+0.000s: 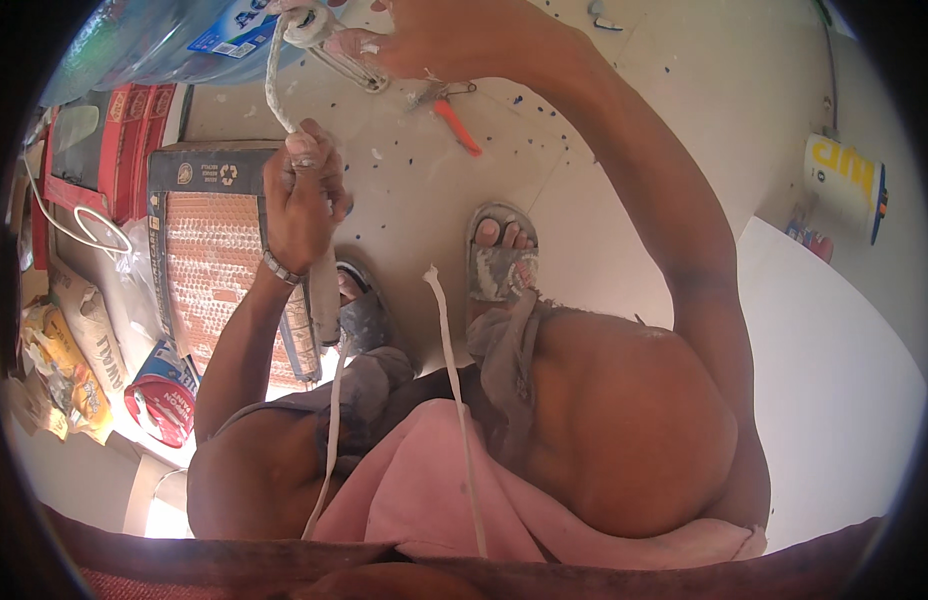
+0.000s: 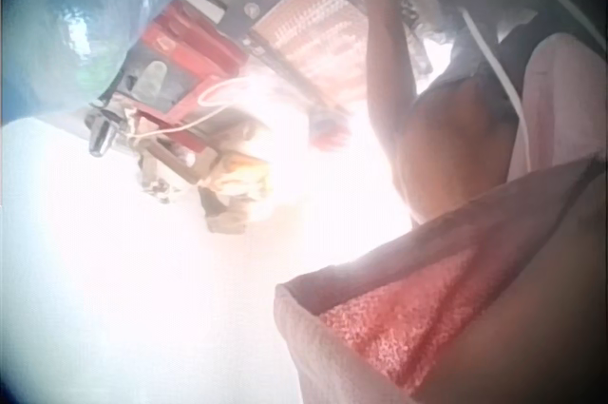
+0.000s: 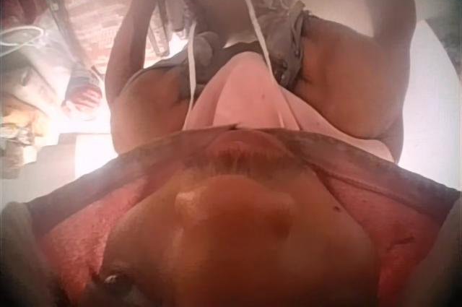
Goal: The person repairs a damaged electrical cord by hand, stripping the outer insulation, inserting a blue connector, and wrapping the cord with white tape. They use pliers and a utility knife to prepare the wires and secure the connection.
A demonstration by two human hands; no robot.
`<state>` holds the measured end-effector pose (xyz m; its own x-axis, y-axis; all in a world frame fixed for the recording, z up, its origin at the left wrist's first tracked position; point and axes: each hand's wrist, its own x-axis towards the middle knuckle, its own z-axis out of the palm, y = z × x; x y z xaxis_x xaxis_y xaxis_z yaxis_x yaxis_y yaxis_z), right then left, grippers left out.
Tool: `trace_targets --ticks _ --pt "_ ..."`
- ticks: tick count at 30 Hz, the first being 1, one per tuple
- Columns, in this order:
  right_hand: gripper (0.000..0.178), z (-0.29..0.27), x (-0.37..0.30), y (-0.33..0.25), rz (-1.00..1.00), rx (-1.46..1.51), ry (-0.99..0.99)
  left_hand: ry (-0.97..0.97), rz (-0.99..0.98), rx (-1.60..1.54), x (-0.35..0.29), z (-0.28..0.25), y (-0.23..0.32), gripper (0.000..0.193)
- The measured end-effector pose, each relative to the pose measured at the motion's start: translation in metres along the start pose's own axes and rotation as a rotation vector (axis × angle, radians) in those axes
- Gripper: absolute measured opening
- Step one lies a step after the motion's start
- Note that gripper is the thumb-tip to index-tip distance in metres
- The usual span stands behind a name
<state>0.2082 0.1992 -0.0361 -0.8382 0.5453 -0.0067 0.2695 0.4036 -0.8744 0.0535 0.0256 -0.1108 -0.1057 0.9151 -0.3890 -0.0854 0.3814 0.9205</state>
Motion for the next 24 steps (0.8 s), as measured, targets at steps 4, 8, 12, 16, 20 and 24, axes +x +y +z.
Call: trace_targets --ticks 4,8,12,16,20,24 --pt "0.039 -0.011 0.005 0.008 -0.075 -0.207 -0.018 -0.024 0.132 0.116 0.002 0.002 -0.017 0.051" --pt "0.032 -0.015 -0.001 0.000 -0.015 -0.260 -0.024 -0.048 0.124 0.171 0.000 0.004 -0.021 0.049" --pt "0.028 -0.009 -0.006 0.001 -0.062 -0.207 0.046 -0.027 0.088 0.064 -0.003 0.008 -0.023 0.048" --pt "0.033 -0.002 -0.006 0.012 -0.090 -0.234 0.083 -0.036 0.014 -0.048 -0.004 0.007 -0.014 0.048" --pt "0.037 -0.005 -0.014 0.013 -0.025 -0.255 0.060 -0.071 0.081 -0.007 -0.007 0.006 -0.020 0.045" --pt "0.029 -0.009 -0.028 0.017 -0.008 -0.190 0.162 -0.111 0.136 0.096 -0.009 0.006 -0.027 0.042"
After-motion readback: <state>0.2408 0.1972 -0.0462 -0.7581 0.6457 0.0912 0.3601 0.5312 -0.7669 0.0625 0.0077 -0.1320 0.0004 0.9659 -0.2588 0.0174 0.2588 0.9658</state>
